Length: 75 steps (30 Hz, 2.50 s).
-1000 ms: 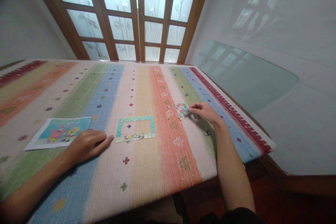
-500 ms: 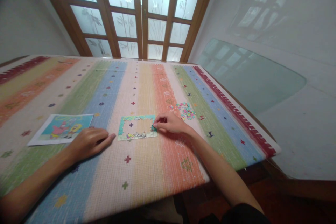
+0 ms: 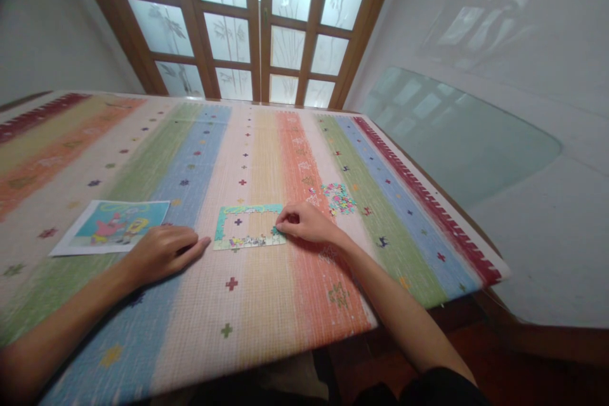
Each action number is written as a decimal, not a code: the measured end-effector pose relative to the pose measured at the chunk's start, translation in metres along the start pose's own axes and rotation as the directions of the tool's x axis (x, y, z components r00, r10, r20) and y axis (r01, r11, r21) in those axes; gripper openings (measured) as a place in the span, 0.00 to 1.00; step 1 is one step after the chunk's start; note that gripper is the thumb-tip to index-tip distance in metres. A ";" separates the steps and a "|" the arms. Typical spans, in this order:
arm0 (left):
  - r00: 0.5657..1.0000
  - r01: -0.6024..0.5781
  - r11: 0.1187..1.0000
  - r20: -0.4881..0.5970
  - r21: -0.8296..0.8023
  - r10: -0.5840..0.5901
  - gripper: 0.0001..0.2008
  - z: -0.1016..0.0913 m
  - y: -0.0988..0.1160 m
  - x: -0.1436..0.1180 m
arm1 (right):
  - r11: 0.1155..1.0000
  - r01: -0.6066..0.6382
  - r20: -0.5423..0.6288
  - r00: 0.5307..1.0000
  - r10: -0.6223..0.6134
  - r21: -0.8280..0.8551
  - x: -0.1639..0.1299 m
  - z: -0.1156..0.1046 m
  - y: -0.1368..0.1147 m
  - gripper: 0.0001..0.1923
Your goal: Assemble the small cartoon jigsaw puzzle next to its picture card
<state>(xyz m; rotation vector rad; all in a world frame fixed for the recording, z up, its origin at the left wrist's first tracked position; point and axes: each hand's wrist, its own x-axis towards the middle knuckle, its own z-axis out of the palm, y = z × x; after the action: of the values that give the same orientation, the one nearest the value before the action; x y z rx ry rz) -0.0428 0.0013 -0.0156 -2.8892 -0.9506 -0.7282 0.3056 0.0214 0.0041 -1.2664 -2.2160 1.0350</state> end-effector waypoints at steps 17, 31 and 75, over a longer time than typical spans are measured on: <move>1.000 -0.024 0.999 -0.011 0.031 0.025 0.23 0.001 0.000 0.000 | 0.995 0.027 -0.014 0.999 -0.029 -0.092 0.001 0.003 -0.003 0.04; 1.000 -0.021 0.999 -0.002 0.047 0.021 0.23 0.001 0.000 0.001 | 0.995 0.018 -0.032 0.999 -0.022 -0.099 0.000 0.008 -0.002 0.03; 1.000 -0.013 0.999 -0.017 0.030 0.013 0.22 0.001 -0.001 0.000 | 0.897 -0.294 -0.555 0.829 0.068 -0.330 -0.034 -0.078 0.036 0.09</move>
<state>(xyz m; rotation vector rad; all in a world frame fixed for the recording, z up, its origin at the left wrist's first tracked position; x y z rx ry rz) -0.0431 0.0016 -0.0163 -2.8566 -0.9319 -0.7300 0.3939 0.0362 0.0287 -1.7233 -1.9309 0.2063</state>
